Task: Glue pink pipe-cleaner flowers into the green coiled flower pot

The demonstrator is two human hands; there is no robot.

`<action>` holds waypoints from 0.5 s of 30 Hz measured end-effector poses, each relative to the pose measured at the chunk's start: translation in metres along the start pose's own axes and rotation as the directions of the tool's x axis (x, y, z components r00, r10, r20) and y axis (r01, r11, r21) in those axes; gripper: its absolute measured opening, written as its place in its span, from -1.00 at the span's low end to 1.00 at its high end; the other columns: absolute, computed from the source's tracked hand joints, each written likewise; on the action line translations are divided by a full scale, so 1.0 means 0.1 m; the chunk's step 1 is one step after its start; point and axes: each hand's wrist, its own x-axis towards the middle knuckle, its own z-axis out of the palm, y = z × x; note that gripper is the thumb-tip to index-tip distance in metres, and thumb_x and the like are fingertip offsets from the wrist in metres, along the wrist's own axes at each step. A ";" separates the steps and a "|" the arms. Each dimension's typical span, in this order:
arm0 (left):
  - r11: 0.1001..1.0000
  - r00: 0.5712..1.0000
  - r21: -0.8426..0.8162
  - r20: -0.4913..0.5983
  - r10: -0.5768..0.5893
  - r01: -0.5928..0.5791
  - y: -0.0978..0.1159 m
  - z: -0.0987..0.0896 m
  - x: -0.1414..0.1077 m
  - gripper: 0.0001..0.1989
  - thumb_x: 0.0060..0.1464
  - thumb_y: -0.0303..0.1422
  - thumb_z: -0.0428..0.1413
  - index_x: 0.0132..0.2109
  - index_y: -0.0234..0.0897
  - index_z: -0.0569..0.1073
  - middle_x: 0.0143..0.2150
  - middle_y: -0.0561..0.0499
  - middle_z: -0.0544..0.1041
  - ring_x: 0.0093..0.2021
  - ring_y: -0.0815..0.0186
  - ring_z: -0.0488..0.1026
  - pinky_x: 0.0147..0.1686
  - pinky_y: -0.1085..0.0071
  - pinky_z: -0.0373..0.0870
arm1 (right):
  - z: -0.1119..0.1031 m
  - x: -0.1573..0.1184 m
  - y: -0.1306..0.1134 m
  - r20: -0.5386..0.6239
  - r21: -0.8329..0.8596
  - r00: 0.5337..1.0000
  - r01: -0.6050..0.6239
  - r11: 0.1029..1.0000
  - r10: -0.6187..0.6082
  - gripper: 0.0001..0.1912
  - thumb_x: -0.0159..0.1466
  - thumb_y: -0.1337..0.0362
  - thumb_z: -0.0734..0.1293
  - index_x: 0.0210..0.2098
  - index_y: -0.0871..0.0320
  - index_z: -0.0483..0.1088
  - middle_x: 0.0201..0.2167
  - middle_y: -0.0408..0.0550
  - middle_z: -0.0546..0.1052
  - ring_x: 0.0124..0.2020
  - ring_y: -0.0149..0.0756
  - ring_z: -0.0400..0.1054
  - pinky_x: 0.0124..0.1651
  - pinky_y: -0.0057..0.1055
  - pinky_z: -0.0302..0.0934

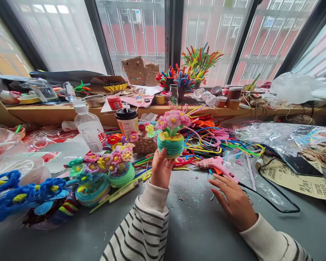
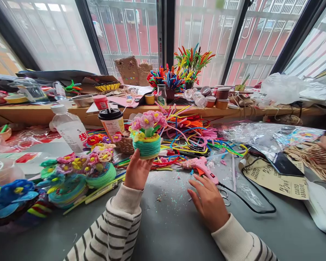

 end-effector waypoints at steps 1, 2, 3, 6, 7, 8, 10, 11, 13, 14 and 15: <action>0.999 0.999 -0.033 0.025 -0.030 0.031 0.01 0.00 0.00 -0.66 -0.23 -0.26 0.20 -0.25 -0.28 0.39 -0.28 0.02 0.51 -0.26 0.35 0.44 -0.22 0.42 0.33 | 0.01 0.01 -0.02 0.002 -0.010 1.000 0.000 1.000 0.000 -0.72 0.21 0.18 0.15 -0.21 0.18 0.38 -0.19 0.08 0.48 -0.12 -0.17 0.36 -0.14 -0.20 0.30; 0.997 0.998 -0.059 0.046 -0.052 0.055 0.02 -0.01 0.00 -0.67 -0.22 -0.25 0.19 -0.25 -0.28 0.40 -0.28 0.01 0.51 -0.26 0.33 0.44 -0.22 0.40 0.33 | 0.01 0.01 -0.04 0.010 -0.019 1.000 -0.001 1.000 0.001 -0.72 0.21 0.19 0.15 -0.19 0.18 0.37 -0.17 0.09 0.48 -0.11 -0.17 0.35 -0.12 -0.20 0.29; 0.994 0.996 -0.079 0.061 -0.066 0.071 0.02 -0.01 0.00 -0.68 -0.19 -0.24 0.17 -0.24 -0.27 0.41 -0.28 0.00 0.52 -0.27 0.31 0.45 -0.22 0.38 0.34 | 0.02 0.02 -0.07 0.025 -0.026 1.000 0.008 1.000 -0.007 -0.72 0.22 0.20 0.15 -0.18 0.18 0.36 -0.17 0.08 0.47 -0.09 -0.17 0.34 -0.10 -0.19 0.28; 0.985 0.989 -0.124 0.095 -0.110 0.122 0.04 -0.03 0.01 -0.69 -0.09 -0.22 0.10 -0.19 -0.28 0.41 -0.28 -0.04 0.53 -0.25 0.26 0.45 -0.21 0.32 0.34 | 0.03 0.02 -0.12 0.087 -0.035 0.994 0.061 0.998 -0.058 -0.71 0.22 0.23 0.13 -0.15 0.20 0.35 -0.16 0.08 0.47 -0.08 -0.19 0.33 -0.07 -0.19 0.26; 0.980 0.986 -0.137 0.103 -0.132 0.146 0.04 -0.03 0.01 -0.68 -0.07 -0.22 0.07 -0.16 -0.29 0.41 -0.26 -0.06 0.52 -0.23 0.24 0.45 -0.20 0.31 0.34 | 0.03 0.02 -0.13 0.102 -0.038 0.992 0.076 0.996 -0.072 -0.71 0.23 0.24 0.12 -0.15 0.21 0.34 -0.15 0.09 0.47 -0.08 -0.19 0.33 -0.06 -0.19 0.26; 0.974 0.981 -0.147 0.108 -0.159 0.174 0.05 -0.03 0.01 -0.65 -0.05 -0.21 0.06 -0.12 -0.31 0.39 -0.23 -0.09 0.52 -0.21 0.21 0.44 -0.20 0.31 0.34 | 0.03 0.02 -0.13 0.114 -0.037 0.990 0.092 0.995 -0.087 -0.71 0.23 0.25 0.12 -0.14 0.21 0.34 -0.15 0.09 0.47 -0.08 -0.20 0.33 -0.06 -0.18 0.26; 0.961 0.972 -0.157 0.101 -0.213 0.227 0.06 -0.03 0.00 -0.54 -0.03 -0.17 0.03 -0.02 -0.36 0.32 -0.20 -0.15 0.50 -0.18 0.17 0.44 -0.22 0.31 0.35 | 0.02 0.02 -0.15 0.136 -0.024 0.983 0.124 0.992 -0.120 -0.71 0.23 0.26 0.12 -0.13 0.20 0.33 -0.14 0.08 0.46 -0.08 -0.20 0.33 -0.04 -0.16 0.24; 0.955 0.968 -0.160 0.089 -0.236 0.248 0.06 -0.02 0.00 -0.49 -0.02 -0.15 0.01 0.03 -0.38 0.27 -0.20 -0.18 0.50 -0.19 0.16 0.44 -0.24 0.31 0.36 | 0.01 0.02 -0.16 0.146 -0.013 0.980 0.140 0.990 -0.137 -0.71 0.22 0.26 0.13 -0.13 0.19 0.33 -0.13 0.07 0.46 -0.07 -0.20 0.32 -0.03 -0.15 0.23; 0.944 0.959 -0.169 0.069 -0.275 0.283 0.07 -0.02 -0.01 -0.40 -0.01 -0.10 -0.03 0.10 -0.41 0.17 -0.22 -0.20 0.50 -0.22 0.15 0.46 -0.27 0.32 0.37 | -0.01 0.02 -0.17 0.165 0.017 0.972 0.165 0.986 -0.166 -0.72 0.21 0.26 0.15 -0.12 0.18 0.33 -0.13 0.06 0.45 -0.06 -0.20 0.31 -0.01 -0.15 0.21; 0.938 0.954 -0.177 0.070 -0.291 0.299 0.08 -0.02 -0.01 -0.36 -0.01 -0.09 -0.04 0.13 -0.42 0.14 -0.23 -0.21 0.50 -0.23 0.16 0.46 -0.27 0.33 0.38 | -0.02 0.02 -0.18 0.173 0.035 0.969 0.172 0.984 -0.176 -0.72 0.20 0.26 0.16 -0.12 0.17 0.33 -0.12 0.06 0.45 -0.06 -0.20 0.31 -0.01 -0.16 0.20; 0.930 0.949 -0.187 0.077 -0.307 0.316 0.08 -0.02 -0.02 -0.34 0.00 -0.07 -0.05 0.14 -0.44 0.11 -0.23 -0.22 0.50 -0.24 0.16 0.47 -0.28 0.35 0.38 | -0.02 0.01 -0.19 0.182 0.054 0.965 0.179 0.982 -0.186 -0.72 0.19 0.28 0.17 -0.12 0.16 0.33 -0.12 0.05 0.45 -0.05 -0.21 0.30 0.00 -0.17 0.20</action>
